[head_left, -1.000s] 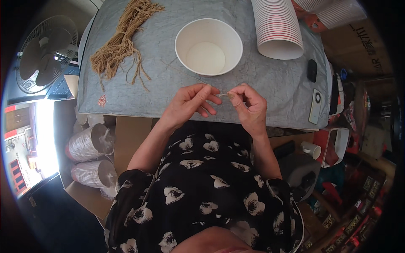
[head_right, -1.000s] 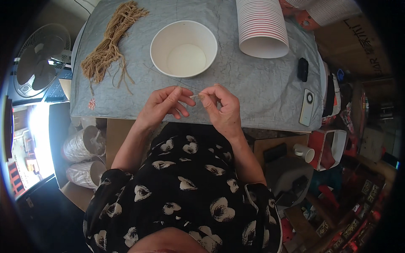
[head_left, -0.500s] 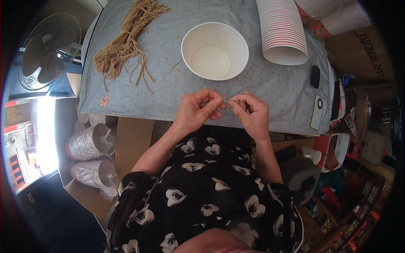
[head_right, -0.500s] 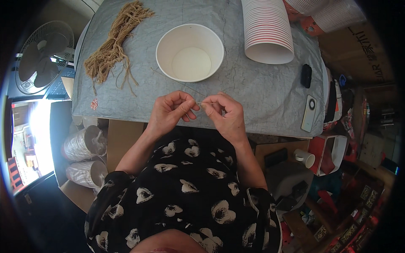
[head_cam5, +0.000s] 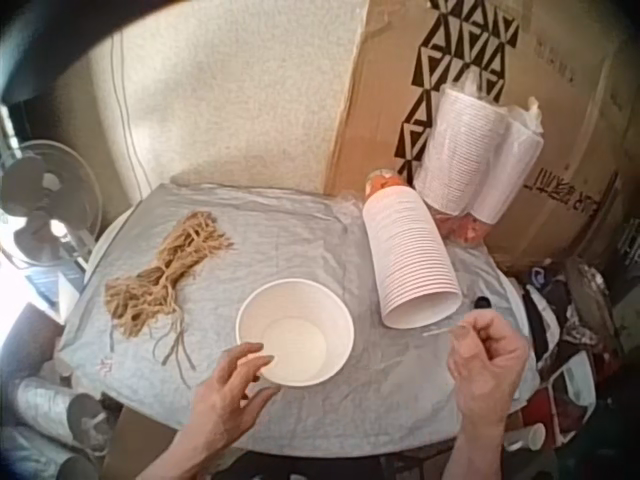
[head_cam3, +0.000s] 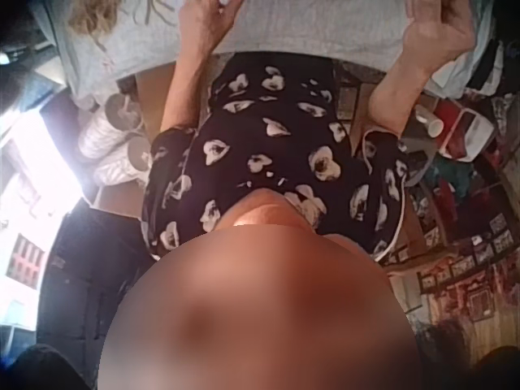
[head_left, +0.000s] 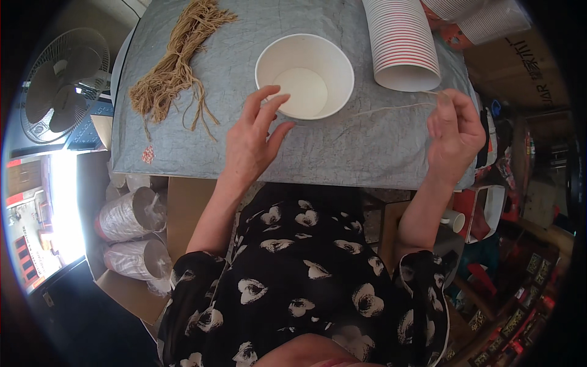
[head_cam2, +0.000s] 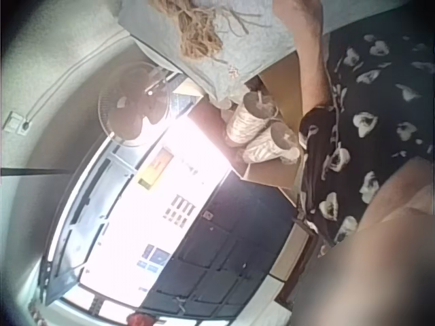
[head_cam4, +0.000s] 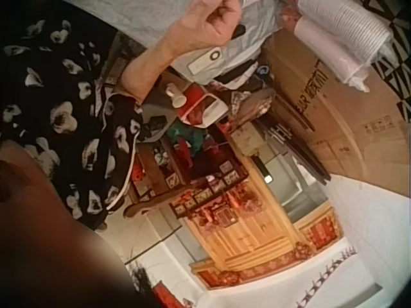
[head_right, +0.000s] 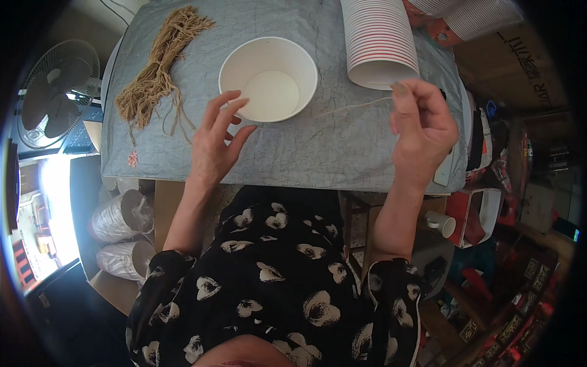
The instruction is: Threading and knotting pieces of string through pre-punched holes in paper cups to prepare them for hanging.
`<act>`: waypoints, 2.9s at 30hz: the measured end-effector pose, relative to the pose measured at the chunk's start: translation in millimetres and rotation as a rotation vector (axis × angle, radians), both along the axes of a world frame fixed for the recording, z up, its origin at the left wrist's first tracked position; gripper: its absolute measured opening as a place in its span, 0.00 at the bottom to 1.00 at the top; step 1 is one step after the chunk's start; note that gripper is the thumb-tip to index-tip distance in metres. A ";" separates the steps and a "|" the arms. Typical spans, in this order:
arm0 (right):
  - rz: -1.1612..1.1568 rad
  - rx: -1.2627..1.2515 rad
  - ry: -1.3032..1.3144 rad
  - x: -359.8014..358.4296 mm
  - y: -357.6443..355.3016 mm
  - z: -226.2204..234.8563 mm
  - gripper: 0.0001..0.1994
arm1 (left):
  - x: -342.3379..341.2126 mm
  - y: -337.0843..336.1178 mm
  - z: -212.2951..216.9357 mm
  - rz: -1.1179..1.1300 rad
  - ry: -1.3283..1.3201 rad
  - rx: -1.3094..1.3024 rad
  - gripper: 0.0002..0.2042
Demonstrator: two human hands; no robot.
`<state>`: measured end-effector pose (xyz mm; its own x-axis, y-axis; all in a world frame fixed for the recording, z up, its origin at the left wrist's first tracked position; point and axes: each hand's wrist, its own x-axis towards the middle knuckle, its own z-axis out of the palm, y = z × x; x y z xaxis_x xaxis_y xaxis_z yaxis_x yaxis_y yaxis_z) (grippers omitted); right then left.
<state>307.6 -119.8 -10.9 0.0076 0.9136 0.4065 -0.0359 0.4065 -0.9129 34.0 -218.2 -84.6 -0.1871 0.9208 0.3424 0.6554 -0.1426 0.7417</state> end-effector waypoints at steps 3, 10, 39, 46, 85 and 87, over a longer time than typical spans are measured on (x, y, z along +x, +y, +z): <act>0.205 -0.220 -0.192 -25.0 -9.5 -0.8 0.03 | -4.4 0.4 -23.0 -0.092 0.210 0.076 0.12; 0.487 -0.385 -0.432 -61.4 -20.8 -44.4 0.05 | 11.8 -26.4 -30.3 -0.138 0.320 0.095 0.11; 0.580 -0.375 -0.914 -74.2 -21.4 -48.9 0.06 | 18.6 -27.8 -13.4 -0.207 0.175 -0.111 0.10; 0.694 -0.341 -1.005 -78.8 3.8 -42.2 0.08 | 16.9 -12.2 -0.4 -0.246 0.221 -0.156 0.12; 0.499 -0.110 -0.608 -31.1 -35.9 -13.1 0.03 | 20.1 50.0 68.6 -0.659 -0.332 -0.566 0.15; 0.501 -0.128 -0.594 -29.4 -34.3 -12.9 0.02 | 16.1 60.7 57.1 -0.736 -0.398 -0.663 0.15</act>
